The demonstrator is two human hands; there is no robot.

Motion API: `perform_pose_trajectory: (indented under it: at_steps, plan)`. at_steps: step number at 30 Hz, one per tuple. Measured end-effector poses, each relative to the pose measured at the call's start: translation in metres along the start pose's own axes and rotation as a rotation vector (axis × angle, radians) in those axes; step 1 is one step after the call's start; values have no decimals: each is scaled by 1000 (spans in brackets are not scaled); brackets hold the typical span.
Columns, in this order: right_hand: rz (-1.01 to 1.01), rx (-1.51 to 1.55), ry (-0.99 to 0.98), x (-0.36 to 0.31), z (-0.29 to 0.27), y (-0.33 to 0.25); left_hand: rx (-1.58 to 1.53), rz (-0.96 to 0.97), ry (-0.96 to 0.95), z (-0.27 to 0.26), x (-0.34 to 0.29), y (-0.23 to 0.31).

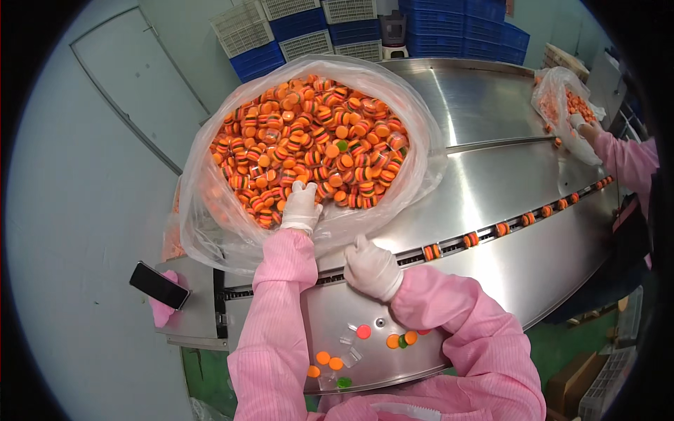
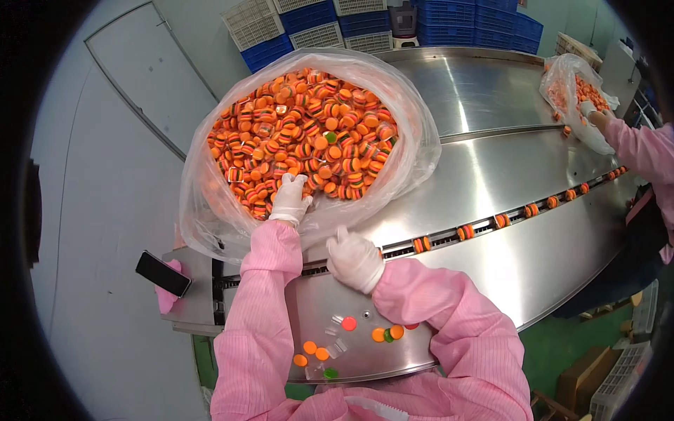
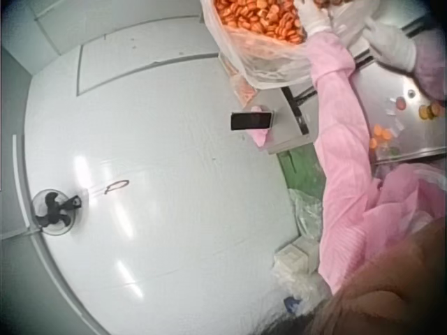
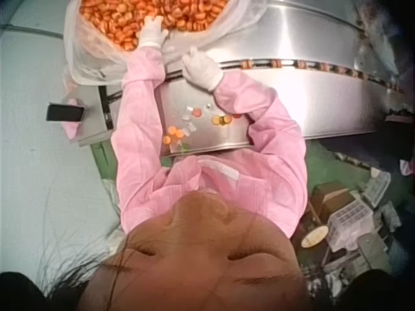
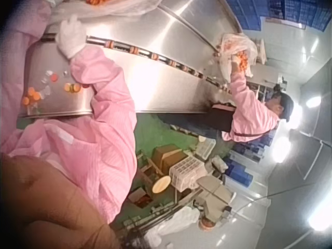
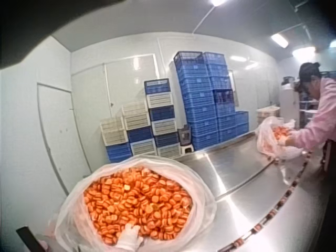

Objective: The person picks orange and green round candy pieces from a large plastic bag and places them onto a moving conveyor belt. They repeatedly pick up pieces and arrange them in a line on the belt, occasionally adjusting their position.

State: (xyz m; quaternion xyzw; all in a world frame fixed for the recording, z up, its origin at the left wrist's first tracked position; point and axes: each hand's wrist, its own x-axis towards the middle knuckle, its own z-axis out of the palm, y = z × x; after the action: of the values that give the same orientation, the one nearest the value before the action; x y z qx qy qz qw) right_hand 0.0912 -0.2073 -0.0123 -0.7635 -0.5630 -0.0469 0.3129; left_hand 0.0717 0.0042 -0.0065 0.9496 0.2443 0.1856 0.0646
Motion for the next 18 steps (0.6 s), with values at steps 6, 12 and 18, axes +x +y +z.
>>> perform_pose_trajectory:
  at_steps: [6, 12, 18]
  plan:
    - [-86, -120, -210, -27, -4, -4, -473, -281, -83, -4, -11, -15]
    - [-45, -281, 248, 57, -23, 45, -1415, -287, -452, -40, -95, 11]
    - [133, -486, 255, 120, 11, 80, -599, -484, -497, -24, -129, 33]
